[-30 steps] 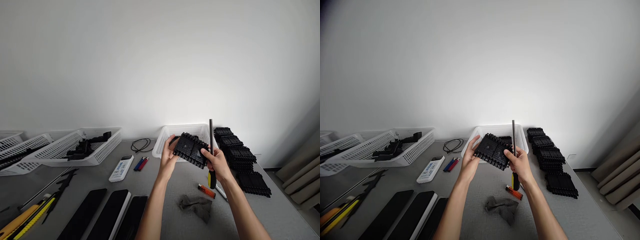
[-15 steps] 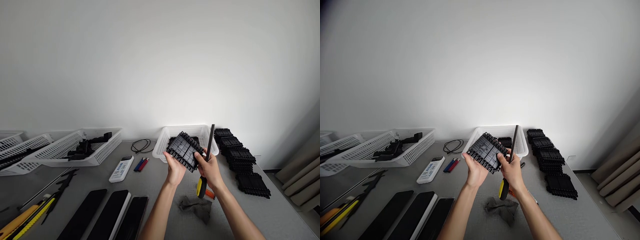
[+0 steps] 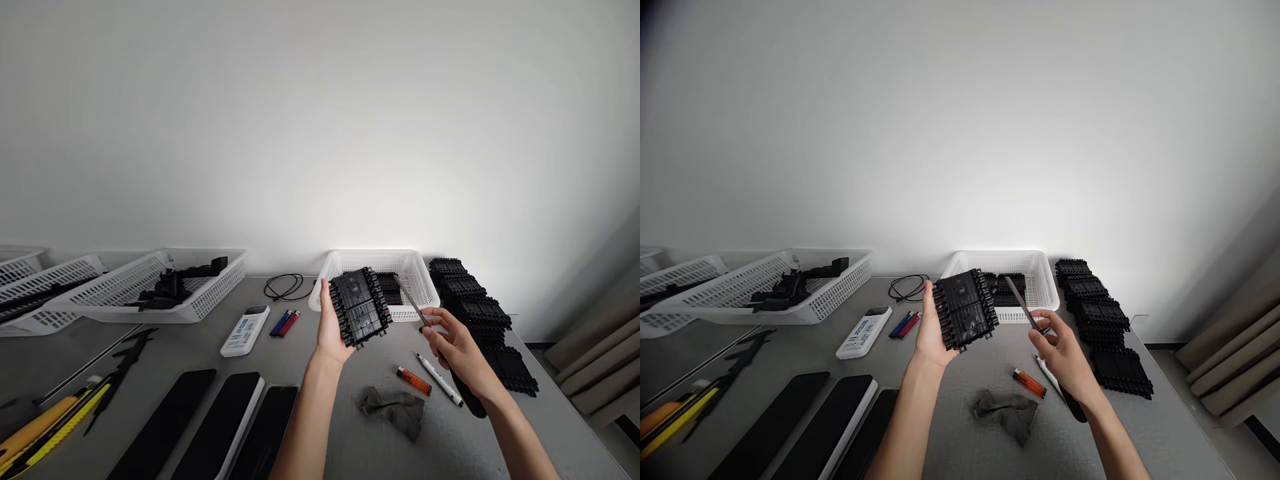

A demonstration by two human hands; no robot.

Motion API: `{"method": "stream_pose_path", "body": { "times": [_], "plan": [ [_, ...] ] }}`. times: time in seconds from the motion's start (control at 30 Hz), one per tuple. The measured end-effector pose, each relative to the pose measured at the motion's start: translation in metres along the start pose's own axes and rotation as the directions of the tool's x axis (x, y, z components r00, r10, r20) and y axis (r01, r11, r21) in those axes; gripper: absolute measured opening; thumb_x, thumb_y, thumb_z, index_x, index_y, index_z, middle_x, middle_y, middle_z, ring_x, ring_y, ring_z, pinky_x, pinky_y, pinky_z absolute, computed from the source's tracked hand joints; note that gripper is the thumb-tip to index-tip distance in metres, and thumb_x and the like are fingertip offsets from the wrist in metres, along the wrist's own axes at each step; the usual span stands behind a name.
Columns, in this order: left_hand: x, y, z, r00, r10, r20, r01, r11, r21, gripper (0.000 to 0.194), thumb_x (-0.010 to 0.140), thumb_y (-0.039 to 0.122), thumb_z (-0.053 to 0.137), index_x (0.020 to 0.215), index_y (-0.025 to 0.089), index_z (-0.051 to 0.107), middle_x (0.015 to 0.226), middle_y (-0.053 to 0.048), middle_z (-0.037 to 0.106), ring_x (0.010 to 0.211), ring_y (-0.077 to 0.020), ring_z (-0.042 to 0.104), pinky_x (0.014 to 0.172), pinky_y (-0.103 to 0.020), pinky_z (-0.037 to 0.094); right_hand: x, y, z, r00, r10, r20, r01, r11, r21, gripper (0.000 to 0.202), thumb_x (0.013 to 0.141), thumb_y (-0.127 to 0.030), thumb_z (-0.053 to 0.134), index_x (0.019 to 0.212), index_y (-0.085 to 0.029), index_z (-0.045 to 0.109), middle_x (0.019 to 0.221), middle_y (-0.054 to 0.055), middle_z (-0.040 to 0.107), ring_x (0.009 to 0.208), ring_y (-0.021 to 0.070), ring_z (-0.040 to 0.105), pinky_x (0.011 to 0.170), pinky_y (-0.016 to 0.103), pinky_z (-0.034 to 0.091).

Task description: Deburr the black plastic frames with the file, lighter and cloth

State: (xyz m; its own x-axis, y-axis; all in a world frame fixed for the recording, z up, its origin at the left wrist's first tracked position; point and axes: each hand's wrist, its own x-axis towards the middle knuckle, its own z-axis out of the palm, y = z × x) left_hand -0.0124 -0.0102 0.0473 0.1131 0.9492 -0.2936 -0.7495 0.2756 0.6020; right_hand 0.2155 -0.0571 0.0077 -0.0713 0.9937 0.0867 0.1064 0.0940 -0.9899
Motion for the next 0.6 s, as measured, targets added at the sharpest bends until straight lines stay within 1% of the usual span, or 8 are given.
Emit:
{"method": "stream_pose_path", "body": {
  "times": [0.07,0.1,0.17,0.27,0.33,0.47,0.53,0.6],
  "plan": [
    [0.003,0.001,-0.004,1.000,-0.018,0.010,0.018,1.000,0.008,0.078,0.079,0.075,0.053,0.139,0.025,0.053,0.125,-0.013,0.069,0.115,-0.0334,0.066,0.095,-0.045,0.053,-0.008,0.025,-0.007,0.991,-0.013,-0.135,-0.010,0.985,-0.169,0.049,0.086,-0.051,0.059,0.125,-0.021,0.058,0.101,0.007,0.057,0.066,0.0121,0.053,0.052,0.022,0.042],
    [0.005,0.002,-0.006,0.999,-0.029,0.030,0.028,1.000,0.007,0.077,0.080,0.074,0.053,0.140,0.026,0.052,0.126,-0.012,0.069,0.114,-0.0329,0.066,0.095,-0.044,0.053,-0.013,0.039,-0.010,0.978,-0.024,-0.208,-0.032,0.965,-0.262,0.049,0.087,-0.051,0.057,0.126,-0.021,0.059,0.102,0.008,0.060,0.068,0.0138,0.056,0.056,0.024,0.045],
    [0.007,0.002,-0.009,0.996,-0.054,0.075,0.054,0.999,0.003,0.075,0.081,0.073,0.051,0.140,0.026,0.052,0.125,-0.012,0.069,0.114,-0.0323,0.066,0.094,-0.044,0.054,-0.024,0.066,-0.016,0.961,-0.033,-0.274,-0.091,0.899,-0.428,0.050,0.090,-0.047,0.051,0.131,-0.021,0.059,0.105,0.011,0.065,0.073,0.0174,0.060,0.062,0.028,0.048],
    [0.008,0.001,-0.011,0.989,-0.081,0.123,0.081,0.997,0.005,0.072,0.082,0.073,0.050,0.136,0.026,0.057,0.123,-0.012,0.070,0.113,-0.0329,0.066,0.092,-0.045,0.054,-0.038,0.102,-0.026,0.962,-0.045,-0.270,-0.123,0.811,-0.572,0.050,0.092,-0.042,0.045,0.135,-0.021,0.059,0.107,0.012,0.068,0.079,0.0209,0.064,0.067,0.029,0.050],
    [0.008,0.000,-0.010,0.986,-0.069,0.155,0.069,0.998,0.003,0.069,0.083,0.072,0.050,0.133,0.026,0.060,0.121,-0.012,0.071,0.113,-0.0332,0.066,0.092,-0.045,0.054,-0.044,0.118,-0.032,0.965,-0.049,-0.259,-0.131,0.763,-0.633,0.048,0.092,-0.037,0.042,0.134,-0.022,0.060,0.109,0.013,0.069,0.085,0.0229,0.066,0.072,0.030,0.050],
    [0.007,-0.003,-0.007,0.979,-0.019,0.204,0.019,1.000,0.002,0.064,0.084,0.070,0.051,0.129,0.025,0.064,0.119,-0.012,0.072,0.114,-0.0337,0.065,0.094,-0.046,0.053,-0.044,0.138,-0.040,0.965,-0.010,-0.264,-0.189,0.670,-0.718,0.049,0.091,-0.028,0.038,0.133,-0.020,0.062,0.108,0.014,0.068,0.092,0.0253,0.068,0.079,0.033,0.049],
    [0.006,-0.003,-0.006,0.976,-0.019,0.218,0.017,1.000,0.011,0.065,0.084,0.070,0.051,0.129,0.024,0.064,0.119,-0.012,0.072,0.114,-0.0342,0.065,0.094,-0.046,0.053,-0.041,0.146,-0.040,0.966,0.010,-0.257,-0.202,0.646,-0.736,0.050,0.090,-0.025,0.037,0.133,-0.018,0.062,0.103,0.014,0.068,0.091,0.0255,0.068,0.080,0.033,0.048],
    [0.005,-0.003,-0.005,0.978,-0.036,0.206,0.032,0.999,0.023,0.067,0.083,0.070,0.052,0.129,0.023,0.063,0.118,-0.013,0.072,0.115,-0.0349,0.065,0.095,-0.047,0.053,-0.037,0.153,-0.039,0.969,0.015,-0.246,-0.198,0.640,-0.743,0.049,0.090,-0.024,0.037,0.131,-0.016,0.063,0.098,0.014,0.068,0.091,0.0258,0.068,0.079,0.032,0.048]
  ]
}}
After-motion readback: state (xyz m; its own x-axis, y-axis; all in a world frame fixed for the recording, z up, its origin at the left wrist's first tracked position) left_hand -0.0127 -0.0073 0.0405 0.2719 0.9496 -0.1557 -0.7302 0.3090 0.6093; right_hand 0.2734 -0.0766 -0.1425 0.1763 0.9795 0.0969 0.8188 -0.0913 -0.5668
